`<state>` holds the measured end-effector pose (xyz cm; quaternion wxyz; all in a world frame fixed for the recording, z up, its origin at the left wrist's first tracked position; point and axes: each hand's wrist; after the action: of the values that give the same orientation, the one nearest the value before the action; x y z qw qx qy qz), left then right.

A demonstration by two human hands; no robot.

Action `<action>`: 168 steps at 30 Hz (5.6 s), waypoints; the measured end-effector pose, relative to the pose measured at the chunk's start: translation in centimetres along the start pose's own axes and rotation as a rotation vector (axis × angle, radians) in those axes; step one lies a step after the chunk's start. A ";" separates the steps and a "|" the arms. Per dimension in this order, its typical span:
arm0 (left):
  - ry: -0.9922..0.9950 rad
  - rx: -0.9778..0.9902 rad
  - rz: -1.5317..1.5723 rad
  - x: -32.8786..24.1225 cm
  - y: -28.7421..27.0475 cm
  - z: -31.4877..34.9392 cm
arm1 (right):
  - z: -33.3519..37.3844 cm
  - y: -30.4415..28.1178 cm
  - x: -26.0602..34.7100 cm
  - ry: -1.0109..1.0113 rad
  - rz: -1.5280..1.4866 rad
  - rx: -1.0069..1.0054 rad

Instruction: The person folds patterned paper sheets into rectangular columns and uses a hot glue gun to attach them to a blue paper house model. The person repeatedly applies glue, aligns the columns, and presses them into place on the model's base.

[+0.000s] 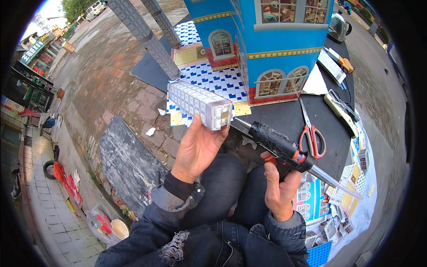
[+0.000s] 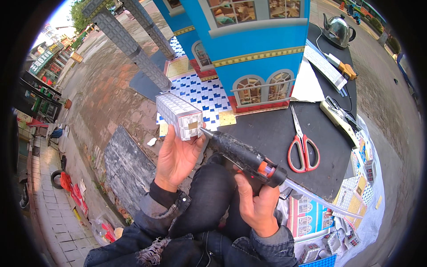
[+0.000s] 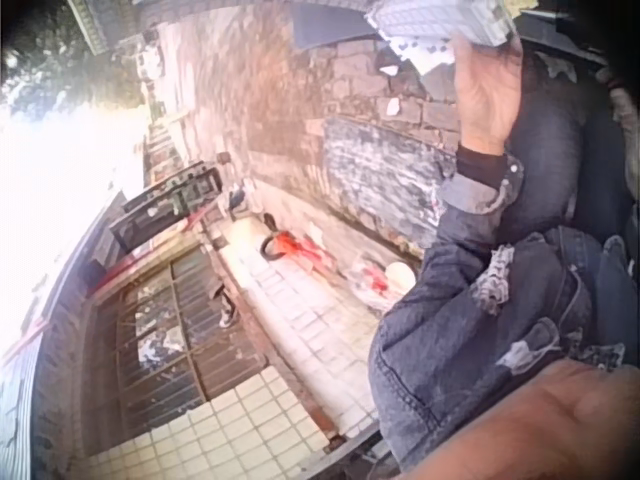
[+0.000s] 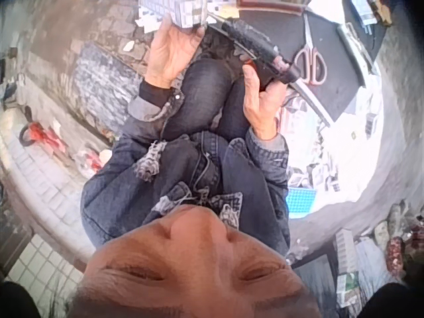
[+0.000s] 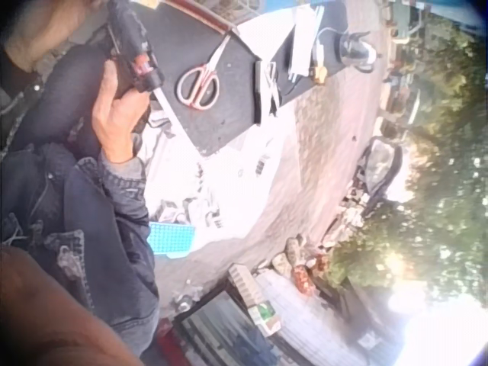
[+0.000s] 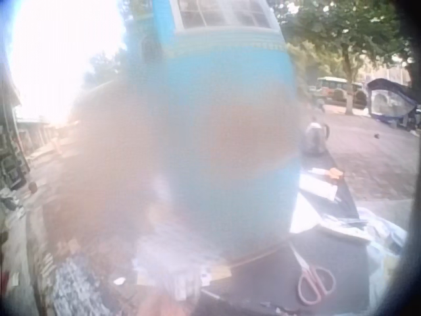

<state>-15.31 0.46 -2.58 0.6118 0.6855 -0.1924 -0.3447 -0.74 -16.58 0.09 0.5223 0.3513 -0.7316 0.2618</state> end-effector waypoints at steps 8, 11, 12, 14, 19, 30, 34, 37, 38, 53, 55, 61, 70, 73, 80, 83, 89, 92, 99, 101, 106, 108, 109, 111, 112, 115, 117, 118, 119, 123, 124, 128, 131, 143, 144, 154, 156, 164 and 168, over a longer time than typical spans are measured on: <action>-0.067 0.027 0.141 0.7 0.6 1.6 | 0.1 0.4 0.4 0.012 0.061 -0.060; -0.067 0.035 0.156 0.7 0.6 1.7 | 0.2 0.4 0.4 0.012 0.099 -0.053; -0.066 0.032 0.161 0.7 0.6 1.8 | 0.2 0.4 0.4 0.004 0.107 -0.058; -0.064 0.027 0.167 0.8 0.5 1.9 | 0.2 0.4 0.3 0.001 0.098 -0.067; -0.081 0.049 0.162 0.8 0.4 1.9 | 0.3 0.4 0.1 0.026 0.103 -0.066; -0.040 -0.036 0.163 0.7 0.5 1.7 | 0.6 0.2 -0.2 -0.050 0.265 0.017; -0.020 -0.029 0.151 0.7 0.6 1.5 | 0.7 0.1 -0.5 -0.084 0.313 -0.009; -0.030 -0.064 0.149 0.5 0.7 1.4 | 0.8 0.0 -0.7 -0.101 0.352 0.005; -0.023 -0.057 0.143 0.5 0.8 1.4 | 0.9 -0.1 -0.8 -0.110 0.358 0.013; 0.106 -0.068 -0.228 1.1 0.7 1.2 | 0.3 0.1 1.3 -0.092 0.198 0.036; 0.124 -0.078 -0.266 1.2 0.9 1.3 | 0.0 0.2 1.1 -0.136 0.269 0.050; 0.147 -0.096 -0.335 1.4 1.6 1.4 | -0.1 0.3 0.9 -0.181 0.330 0.053; 0.169 -0.143 -0.340 1.4 2.0 1.3 | 0.4 0.2 1.7 -0.166 0.417 0.072; 0.172 -0.164 -0.330 1.4 1.8 1.3 | 0.7 0.3 1.8 -0.144 0.414 0.092; 0.162 -0.100 -0.264 1.1 1.3 1.3 | 1.1 0.2 1.4 -0.162 0.411 0.107; 0.157 -0.102 -0.233 1.2 1.3 1.3 | 1.2 0.2 1.2 -0.155 0.393 0.082; 0.144 -0.101 -0.186 1.1 1.4 1.4 | 1.5 0.1 0.8 -0.134 0.440 0.069; 0.148 -0.112 -0.182 1.2 1.4 1.4 | 1.6 0.0 0.4 -0.129 0.433 0.051; 0.134 -0.086 -0.163 1.1 1.7 1.2 | 2.1 -0.1 -0.6 -0.084 0.321 -0.024; 0.123 -0.078 -0.150 1.1 1.8 1.3 | 1.9 -0.2 -0.8 -0.088 0.298 0.000; 0.129 -0.116 -0.149 1.3 1.8 1.5 | 1.6 -0.1 -0.6 -0.137 0.331 0.041; 0.133 -0.110 -0.151 1.3 1.7 1.5 | 1.7 -0.1 -0.3 -0.139 0.356 0.035; 0.135 -0.107 -0.151 1.3 1.6 1.5 | 1.7 -0.2 0.0 -0.131 0.371 0.027; 0.128 -0.097 -0.162 1.3 1.5 1.4 | 1.6 -0.5 0.6 -0.085 0.254 0.011; 0.125 -0.102 -0.173 1.3 1.5 1.4 | 1.5 -0.5 0.8 -0.081 0.221 -0.006; 0.098 -0.080 -0.175 1.4 1.5 1.6 | 0.8 -0.5 1.2 -0.086 0.227 -0.010; 0.091 -0.072 -0.185 1.5 1.6 1.7 | 0.6 -0.2 1.4 -0.102 0.243 -0.015; 0.088 -0.069 -0.190 1.6 1.7 1.7 | 0.6 -0.1 1.4 -0.113 0.240 -0.025; 0.092 -0.074 -0.191 1.6 1.7 1.7 | 0.6 0.0 1.4 -0.118 0.208 -0.033; 0.099 -0.077 -0.188 1.7 1.7 1.7 | 0.7 0.0 1.3 -0.142 0.274 -0.003; 0.098 -0.063 -0.180 1.7 1.7 1.7 | 0.7 -0.1 1.1 -0.182 0.316 0.015; 0.087 -0.068 -0.179 1.7 1.6 1.7 | 0.8 0.0 1.0 -0.138 0.273 0.003; 0.084 -0.076 -0.172 1.6 1.6 1.8 | 0.5 0.0 1.0 -0.182 0.368 -0.033; 0.097 -0.088 -0.190 1.7 1.2 1.8 | 0.9 -0.3 1.2 -0.083 0.243 -0.063; 0.094 -0.088 -0.186 1.7 1.2 1.8 | 0.9 -0.2 1.1 -0.076 0.285 -0.064; 0.195 -0.112 -0.533 0.5 0.7 0.2 | 0.4 -1.1 0.4 -0.065 0.342 -0.076; 0.324 -0.065 -0.883 -0.1 0.2 -1.4 | 0.0 -1.8 0.1 -0.068 0.234 -0.172; 0.394 -0.040 -1.244 -0.2 -1.9 -4.5 | -0.8 -3.4 -0.6 -0.035 0.077 -0.336; 0.382 -0.045 -1.317 0.3 -2.4 -4.3 | -0.8 -3.6 -1.1 -0.010 0.084 -0.354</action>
<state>-12.44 3.74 -4.97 0.3119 0.6957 0.3829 -0.5217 2.79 -17.98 -0.63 0.5611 0.2243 -0.7828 0.1490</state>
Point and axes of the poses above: each hand's wrist, its own z-axis away from the middle knuckle, its own y-axis out of the palm, x = y × z, and after that the axes turned 2 degrees about -x, right-handed
